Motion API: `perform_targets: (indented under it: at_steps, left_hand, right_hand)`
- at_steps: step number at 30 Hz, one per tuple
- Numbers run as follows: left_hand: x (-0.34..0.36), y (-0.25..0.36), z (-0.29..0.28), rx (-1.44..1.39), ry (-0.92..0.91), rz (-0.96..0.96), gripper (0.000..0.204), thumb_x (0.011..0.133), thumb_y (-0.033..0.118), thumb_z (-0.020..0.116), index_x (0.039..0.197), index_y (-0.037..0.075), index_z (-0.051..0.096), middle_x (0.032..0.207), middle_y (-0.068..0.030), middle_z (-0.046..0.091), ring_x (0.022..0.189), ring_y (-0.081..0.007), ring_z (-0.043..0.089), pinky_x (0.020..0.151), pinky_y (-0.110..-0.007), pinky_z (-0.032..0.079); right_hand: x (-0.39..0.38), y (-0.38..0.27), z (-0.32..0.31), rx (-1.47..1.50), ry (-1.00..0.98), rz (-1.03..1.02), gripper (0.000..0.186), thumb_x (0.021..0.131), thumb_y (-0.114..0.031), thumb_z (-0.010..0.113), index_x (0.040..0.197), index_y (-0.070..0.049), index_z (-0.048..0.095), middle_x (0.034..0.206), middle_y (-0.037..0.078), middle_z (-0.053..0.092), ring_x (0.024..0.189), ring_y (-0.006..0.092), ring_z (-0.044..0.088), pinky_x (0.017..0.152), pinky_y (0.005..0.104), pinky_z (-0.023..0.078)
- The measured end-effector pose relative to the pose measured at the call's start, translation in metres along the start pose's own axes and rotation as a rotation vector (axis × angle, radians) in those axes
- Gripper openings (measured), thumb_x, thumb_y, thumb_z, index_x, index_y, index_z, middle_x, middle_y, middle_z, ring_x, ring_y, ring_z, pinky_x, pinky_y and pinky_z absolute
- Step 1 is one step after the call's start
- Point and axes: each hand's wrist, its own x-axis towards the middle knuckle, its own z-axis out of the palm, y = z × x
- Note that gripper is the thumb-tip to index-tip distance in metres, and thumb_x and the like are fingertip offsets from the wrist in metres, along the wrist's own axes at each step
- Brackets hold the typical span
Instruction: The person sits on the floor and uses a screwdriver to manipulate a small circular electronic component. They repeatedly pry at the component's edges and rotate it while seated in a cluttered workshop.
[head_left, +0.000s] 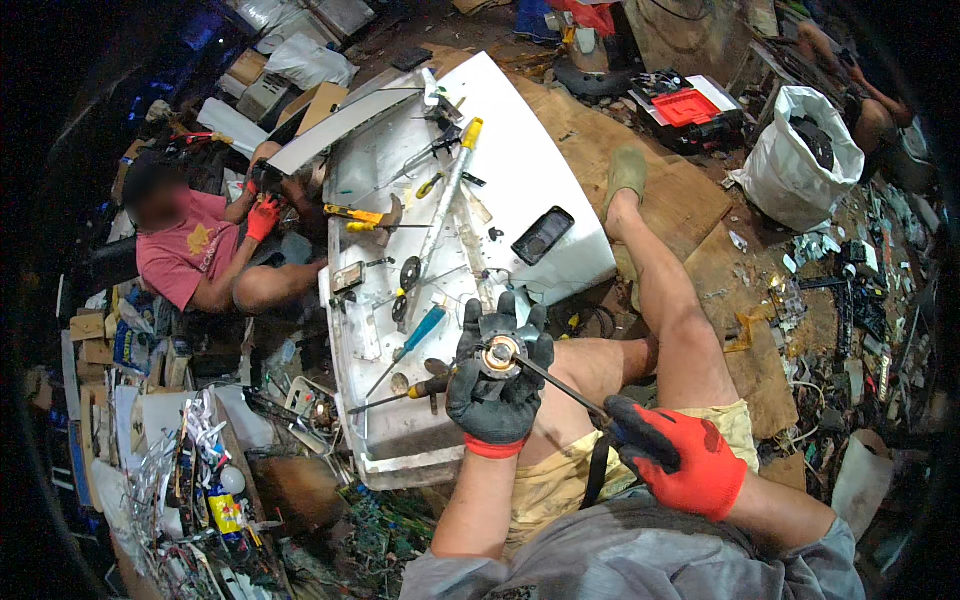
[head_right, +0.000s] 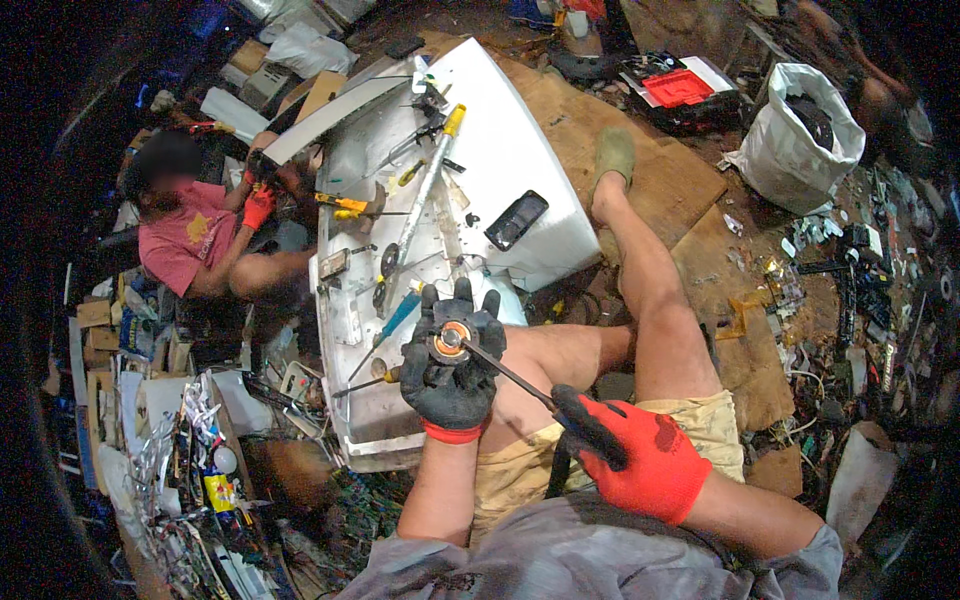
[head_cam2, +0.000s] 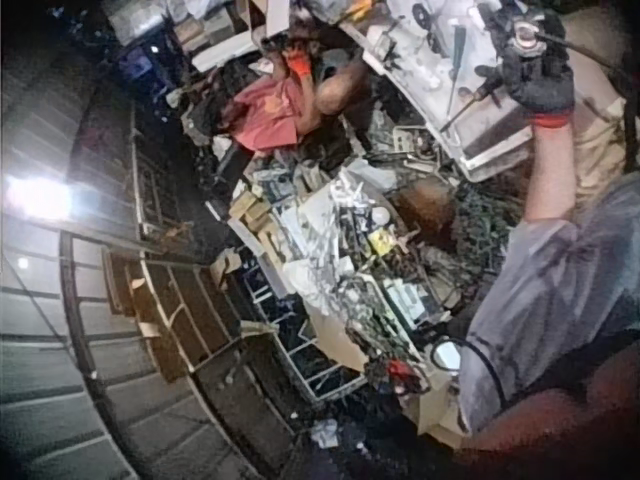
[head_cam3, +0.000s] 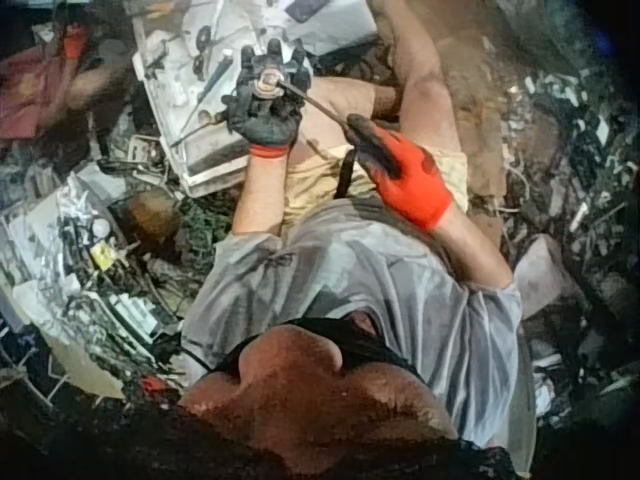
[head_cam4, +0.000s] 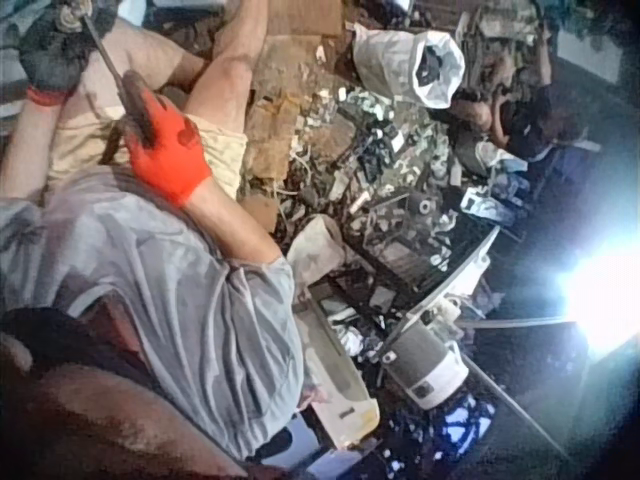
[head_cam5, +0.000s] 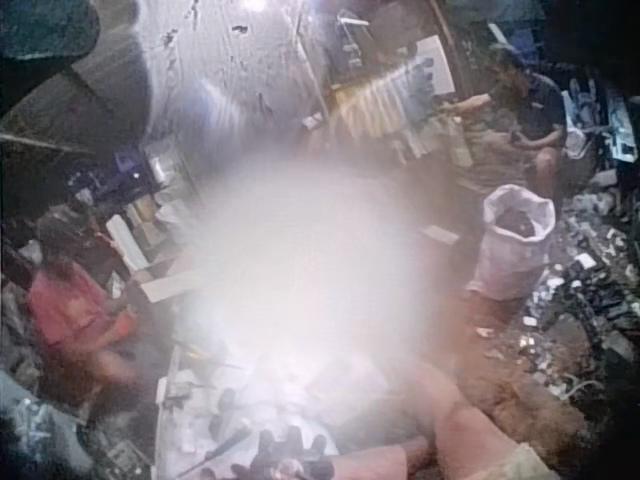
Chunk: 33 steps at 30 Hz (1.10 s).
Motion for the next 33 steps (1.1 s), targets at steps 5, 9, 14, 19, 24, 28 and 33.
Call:
perform_targets:
  at_steps: [5,9,14,19,24,28,33]
  left_hand:
    - [-0.002,0.012,-0.021,-0.154,0.035,-0.119,0.068,0.091,0.034,0.060,0.150,0.009,0.039,0.153,-0.0211,0.038,0.137,-0.0512,0.035,0.103,-0.057,0.048]
    - [0.000,0.013,-0.014,-0.170,-0.018,-0.258,0.072,0.093,0.043,0.053,0.151,0.006,0.036,0.156,-0.0234,0.031,0.141,-0.0534,0.028,0.102,-0.067,0.045]
    - [-0.003,0.010,-0.009,-0.207,0.050,-0.316,0.071,0.093,0.049,0.051,0.152,0.011,0.037,0.158,-0.0197,0.030,0.144,-0.0526,0.023,0.099,-0.083,0.029]
    - [0.004,0.008,-0.003,-0.175,-0.007,-0.393,0.065,0.094,0.046,0.050,0.147,0.008,0.044,0.152,-0.0198,0.040,0.143,-0.0488,0.030,0.104,-0.082,0.022]
    - [0.002,0.011,-0.006,-0.054,0.000,-0.397,0.065,0.094,0.044,0.051,0.143,0.002,0.045,0.147,-0.0233,0.044,0.141,-0.0493,0.032,0.111,-0.076,0.020]
    - [0.010,-0.002,-0.005,-0.098,-0.027,-0.448,0.060,0.094,0.040,0.051,0.138,-0.001,0.049,0.140,-0.0277,0.048,0.135,-0.0496,0.040,0.106,-0.072,0.036]
    - [0.007,0.007,-0.007,-0.007,0.040,-0.384,0.058,0.095,0.039,0.049,0.135,-0.003,0.049,0.132,-0.0277,0.054,0.114,-0.0497,0.059,0.088,-0.065,0.055]
  right_hand:
    - [0.002,-0.003,-0.005,-0.170,0.000,-0.056,0.056,0.082,-0.013,0.070,0.136,-0.013,0.055,0.098,0.016,0.065,0.083,0.0381,0.067,0.067,0.0448,0.055]
    - [0.000,-0.002,-0.009,-0.244,0.040,-0.136,0.051,0.080,-0.014,0.072,0.129,-0.010,0.059,0.099,0.015,0.065,0.080,0.0372,0.067,0.064,0.0437,0.055]
    - [-0.003,-0.005,-0.018,-0.301,0.016,-0.108,0.049,0.079,-0.015,0.073,0.126,-0.009,0.061,0.102,0.015,0.066,0.081,0.0362,0.068,0.065,0.0439,0.055]
    - [-0.004,-0.007,-0.028,-0.324,0.003,-0.057,0.050,0.077,-0.017,0.074,0.124,-0.009,0.062,0.106,0.015,0.067,0.083,0.0358,0.069,0.066,0.0437,0.056]
    - [0.002,-0.011,-0.046,-0.479,-0.073,-0.211,0.052,0.075,-0.019,0.074,0.124,-0.010,0.062,0.100,0.014,0.066,0.077,0.0345,0.068,0.063,0.0442,0.055]
    - [0.006,-0.030,-0.066,-0.549,-0.163,-0.145,0.046,0.074,-0.014,0.076,0.118,-0.009,0.063,0.090,0.013,0.066,0.072,0.0349,0.066,0.058,0.0440,0.053]
    - [0.008,-0.023,-0.056,-0.617,-0.174,-0.230,0.049,0.075,-0.020,0.073,0.122,-0.011,0.063,0.088,0.013,0.065,0.071,0.0345,0.066,0.057,0.0452,0.052]
